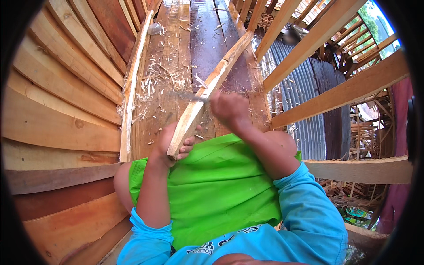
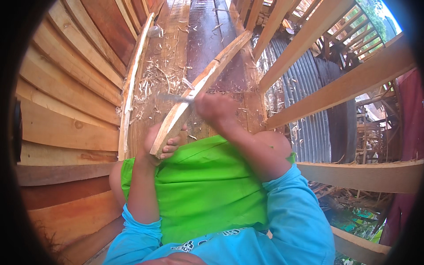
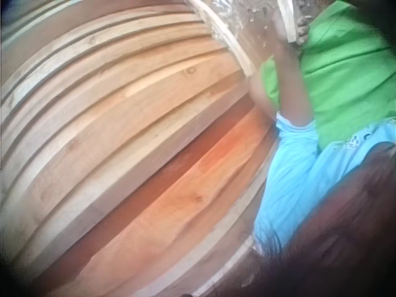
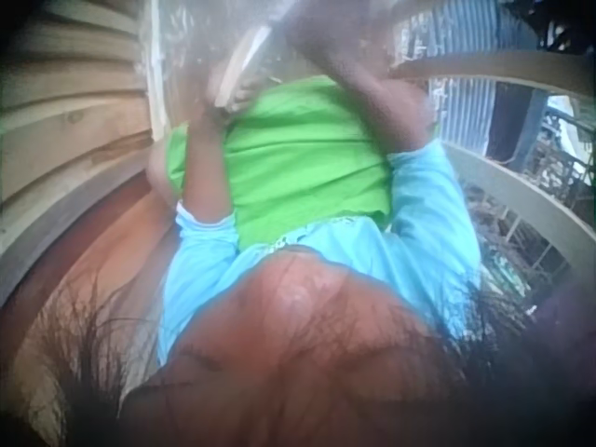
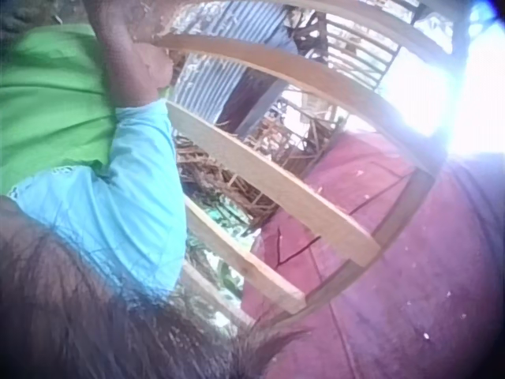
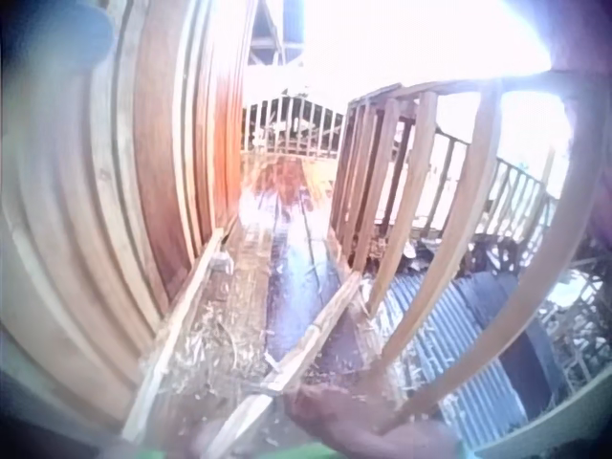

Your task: The person sits on the floor and uses a knife to shave and shape a long piece of wood, removing thin strips of wood along its length. The person holds the wood with one hand and uses the knife with the other to pare away material, occasionally adjusting the wood's position.

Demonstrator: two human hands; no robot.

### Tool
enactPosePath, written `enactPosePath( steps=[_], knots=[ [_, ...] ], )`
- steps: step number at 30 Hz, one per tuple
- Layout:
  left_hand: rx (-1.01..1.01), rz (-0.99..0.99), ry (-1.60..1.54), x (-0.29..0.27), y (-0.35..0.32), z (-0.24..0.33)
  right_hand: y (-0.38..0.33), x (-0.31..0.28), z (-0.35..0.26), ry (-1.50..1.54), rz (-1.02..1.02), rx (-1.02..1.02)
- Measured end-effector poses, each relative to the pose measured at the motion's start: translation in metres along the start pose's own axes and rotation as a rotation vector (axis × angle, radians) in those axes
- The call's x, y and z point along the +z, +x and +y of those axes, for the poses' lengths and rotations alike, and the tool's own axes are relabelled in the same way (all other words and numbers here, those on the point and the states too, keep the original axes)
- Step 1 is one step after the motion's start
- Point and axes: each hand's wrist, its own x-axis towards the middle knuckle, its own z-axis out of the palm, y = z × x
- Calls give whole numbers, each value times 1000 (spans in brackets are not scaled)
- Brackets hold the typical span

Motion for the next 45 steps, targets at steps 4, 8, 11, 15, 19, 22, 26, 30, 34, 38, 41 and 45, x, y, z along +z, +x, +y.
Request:
enactPosePath(
  steps=[4, 8, 11, 15, 19, 22, 26, 30, 34, 38, 41, 45],
  knots=[
    [-31, 39, 11, 5, 0, -3, -2, -6, -3, -87, -103, -17],
    [-25, 18, -12, 1, -3, -1, -2, -11, -13, -67, -172, 64],
    [-22, 38, 22, 3, 0, 0, -6, -11, -10, -18, -161, -44],
    [-20, 63, 58, 3, -2, -1, -3, 4, -7, -49, -52, -15],
    [32, 72, 115, 6, 2, -6, 14, 18, 32, -134, -63, 138],
    [15, 62, 103, 6, 0, -4, 9, 18, 23, -170, -77, 77],
    [5, 20, -18, -1, 0, 0, 7, 1, 18, -9, -163, 31],
    [2, -14, -63, -4, -3, 7, -3, -2, -18, -23, -135, 53],
    [-12, -14, -34, 3, 0, -2, 11, 10, 27, 17, 48, 76],
    [-1, -2, -30, -3, -2, 5, -7, -4, -20, -49, -117, -66],
    [7, -16, -13, 2, 5, -3, 11, 0, 16, -23, -45, 10],
    [11, 23, 22, 0, -3, 4, -10, -11, -20, 13, -124, -35]
  ],
)
